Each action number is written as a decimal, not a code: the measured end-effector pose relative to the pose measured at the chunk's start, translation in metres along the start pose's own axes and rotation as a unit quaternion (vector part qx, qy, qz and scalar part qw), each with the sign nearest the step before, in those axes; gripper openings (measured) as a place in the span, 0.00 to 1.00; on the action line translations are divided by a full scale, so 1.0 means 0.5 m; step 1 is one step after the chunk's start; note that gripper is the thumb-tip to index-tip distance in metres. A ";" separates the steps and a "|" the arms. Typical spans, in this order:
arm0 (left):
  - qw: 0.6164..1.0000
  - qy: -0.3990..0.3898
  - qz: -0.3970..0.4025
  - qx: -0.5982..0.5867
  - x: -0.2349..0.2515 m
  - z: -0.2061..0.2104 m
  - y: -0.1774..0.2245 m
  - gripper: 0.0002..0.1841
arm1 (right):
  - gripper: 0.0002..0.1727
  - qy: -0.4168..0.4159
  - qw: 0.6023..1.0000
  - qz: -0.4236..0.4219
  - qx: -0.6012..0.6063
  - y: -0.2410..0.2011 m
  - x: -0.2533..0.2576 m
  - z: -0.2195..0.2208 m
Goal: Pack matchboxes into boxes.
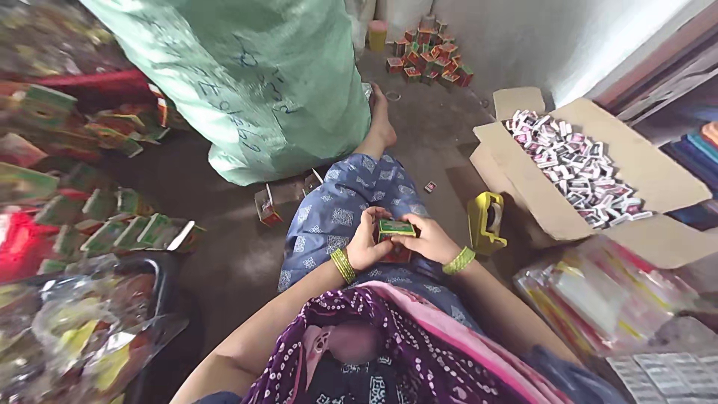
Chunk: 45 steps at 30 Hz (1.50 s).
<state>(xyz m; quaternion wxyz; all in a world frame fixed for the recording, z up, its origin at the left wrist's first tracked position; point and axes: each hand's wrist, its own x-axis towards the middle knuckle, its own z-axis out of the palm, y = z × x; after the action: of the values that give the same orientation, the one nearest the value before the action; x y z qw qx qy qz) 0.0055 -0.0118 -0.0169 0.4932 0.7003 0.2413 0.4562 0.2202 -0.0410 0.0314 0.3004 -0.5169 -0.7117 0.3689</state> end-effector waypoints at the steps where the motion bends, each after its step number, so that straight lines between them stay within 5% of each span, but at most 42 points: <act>1: 1.000 -0.002 -0.006 -0.001 0.000 0.001 0.005 0.45 | 0.29 0.021 1.000 -0.009 -0.004 0.007 -0.007 -0.002; 5: 0.998 0.032 -0.055 -0.020 0.005 0.004 0.007 0.46 | 0.30 0.191 0.981 0.037 0.018 0.020 -0.021 -0.044; 9: 0.990 0.058 -0.117 -0.050 0.006 -0.004 0.017 0.41 | 0.36 0.295 0.941 0.123 -0.113 0.056 -0.032 -0.125; 11: 0.989 0.056 -0.129 -0.053 0.005 -0.005 0.021 0.38 | 0.36 0.235 0.924 0.211 -0.217 0.076 -0.046 -0.159; 15: 0.984 0.041 -0.160 -0.059 0.009 -0.007 0.032 0.35 | 0.29 -0.048 0.853 0.410 -0.320 0.127 -0.056 -0.177; 18: 0.984 0.020 -0.169 -0.049 0.011 -0.012 0.029 0.33 | 0.24 -0.207 0.813 0.443 -0.315 0.175 -0.032 -0.176; 20: 0.984 0.011 -0.173 -0.042 0.014 -0.013 0.029 0.32 | 0.26 -0.213 0.812 0.445 -0.312 0.171 0.023 -0.201; 23: 0.984 0.001 -0.177 -0.036 0.018 -0.013 0.029 0.30 | 0.39 -0.001 0.885 0.406 -0.226 0.116 0.155 -0.298; 25: 0.984 0.001 -0.175 -0.032 0.016 -0.013 0.030 0.30 | 0.39 0.204 0.915 0.299 -0.178 0.016 0.246 -0.391; 27: 0.985 0.003 -0.173 -0.028 0.014 -0.013 0.029 0.29 | 0.35 0.394 0.881 0.176 -0.192 -0.095 0.309 -0.486; 30: 0.985 0.002 -0.170 -0.025 0.016 -0.014 0.026 0.27 | 0.34 0.512 0.840 0.054 -0.174 -0.205 0.353 -0.552; 34: 0.985 -0.003 -0.173 -0.027 0.020 -0.016 0.023 0.27 | 0.29 0.390 0.902 -0.031 -0.182 -0.222 0.336 -0.444; 40: 0.993 0.006 -0.118 -0.021 0.010 -0.021 0.018 0.22 | 0.21 0.057 0.979 -0.016 -0.196 -0.063 0.207 -0.126; 45: 0.992 0.115 -0.052 0.014 0.018 -0.078 0.060 0.15 | 0.19 -0.027 0.991 0.034 -0.129 0.040 0.107 0.002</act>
<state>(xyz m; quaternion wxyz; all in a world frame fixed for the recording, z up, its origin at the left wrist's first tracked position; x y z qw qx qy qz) -0.0281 0.0017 0.0178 0.4756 0.6362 0.3392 0.5041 0.2145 0.0140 0.0168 0.1994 -0.5652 -0.7429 0.2981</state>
